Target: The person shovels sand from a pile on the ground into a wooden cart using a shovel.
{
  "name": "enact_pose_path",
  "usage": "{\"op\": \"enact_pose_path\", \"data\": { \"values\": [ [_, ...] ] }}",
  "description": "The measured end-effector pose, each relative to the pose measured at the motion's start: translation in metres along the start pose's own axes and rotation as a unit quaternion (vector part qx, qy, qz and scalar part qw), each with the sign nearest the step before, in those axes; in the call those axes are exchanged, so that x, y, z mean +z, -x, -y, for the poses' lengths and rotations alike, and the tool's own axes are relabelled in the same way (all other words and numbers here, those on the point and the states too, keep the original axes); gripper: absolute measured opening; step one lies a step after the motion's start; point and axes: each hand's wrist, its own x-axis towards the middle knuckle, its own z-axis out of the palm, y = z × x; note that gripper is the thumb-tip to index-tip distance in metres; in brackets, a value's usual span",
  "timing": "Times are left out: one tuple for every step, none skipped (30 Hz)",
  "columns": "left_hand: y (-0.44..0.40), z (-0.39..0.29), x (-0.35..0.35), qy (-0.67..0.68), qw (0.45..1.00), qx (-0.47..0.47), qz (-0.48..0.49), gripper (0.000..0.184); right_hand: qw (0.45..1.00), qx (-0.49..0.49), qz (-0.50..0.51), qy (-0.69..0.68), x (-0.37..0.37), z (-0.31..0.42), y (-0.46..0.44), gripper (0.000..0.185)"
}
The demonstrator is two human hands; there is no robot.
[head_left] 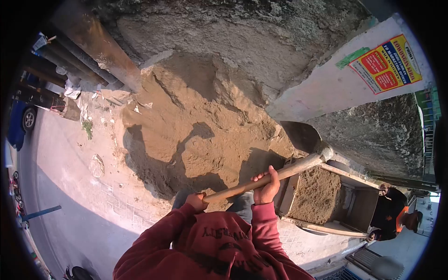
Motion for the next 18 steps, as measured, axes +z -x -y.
{"op": "enact_pose_path", "data": {
  "values": [
    [-0.015,0.017,0.006,0.057,0.998,-0.010,-0.020,0.034,0.999,-0.033,0.026,0.017,0.022,-0.020,-0.007,0.021],
    [-0.038,0.032,0.011,0.115,0.992,-0.021,-0.039,0.033,0.996,-0.064,0.050,0.035,0.044,-0.039,-0.018,0.019],
    [-0.068,0.040,0.012,0.120,0.992,-0.017,-0.041,0.033,0.994,-0.086,0.053,0.039,0.067,-0.058,-0.033,0.014],
    [-0.102,0.046,0.011,0.147,0.984,-0.033,-0.097,0.032,0.986,-0.138,0.060,0.074,0.090,-0.076,-0.050,0.016],
    [-0.134,0.049,0.010,0.176,0.971,-0.052,-0.152,0.031,0.980,-0.161,0.069,0.092,0.107,-0.093,-0.071,0.018],
    [-0.170,0.055,0.010,0.183,0.970,-0.051,-0.153,0.031,0.974,-0.184,0.078,0.111,0.123,-0.110,-0.096,0.020],
    [-0.210,0.060,0.005,0.217,0.961,-0.065,-0.159,0.032,0.966,-0.201,0.078,0.147,0.137,-0.126,-0.122,0.020],
    [-0.247,0.066,0.002,0.251,0.950,-0.083,-0.163,0.033,0.956,-0.214,0.077,0.183,0.148,-0.142,-0.148,0.021],
    [-0.283,0.076,0.001,0.244,0.951,-0.090,-0.166,0.037,0.955,-0.215,0.082,0.189,0.157,-0.161,-0.177,0.020],
    [-0.313,0.088,0.005,0.239,0.952,-0.101,-0.164,0.041,0.952,-0.216,0.086,0.197,0.162,-0.182,-0.207,0.021],
    [-0.332,0.097,0.005,0.242,0.953,-0.119,-0.140,0.046,0.949,-0.216,0.084,0.213,0.163,-0.204,-0.239,0.021],
    [-0.346,0.108,0.013,0.245,0.953,-0.136,-0.113,0.050,0.940,-0.210,0.102,0.249,0.163,-0.223,-0.266,0.022],
    [-0.358,0.121,0.032,0.256,0.950,-0.149,-0.102,0.050,0.940,-0.195,0.072,0.272,0.158,-0.245,-0.295,0.024],
    [-0.370,0.136,0.049,0.273,0.943,-0.166,-0.092,0.051,0.943,-0.171,0.058,0.281,0.153,-0.266,-0.322,0.025],
    [-0.374,0.149,0.068,0.287,0.937,-0.182,-0.079,0.053,0.945,-0.147,0.040,0.288,0.145,-0.284,-0.344,0.026],
    [-0.371,0.151,0.078,0.291,0.935,-0.189,-0.068,0.053,0.944,-0.140,0.033,0.297,0.136,-0.300,-0.365,0.026],
    [-0.364,0.146,0.076,0.306,0.927,-0.204,-0.072,0.053,0.940,-0.104,0.003,0.325,0.130,-0.313,-0.384,0.026],
    [-0.362,0.147,0.078,0.321,0.918,-0.218,-0.079,0.052,0.934,-0.070,-0.023,0.350,0.124,-0.324,-0.399,0.026]
  ]
}}
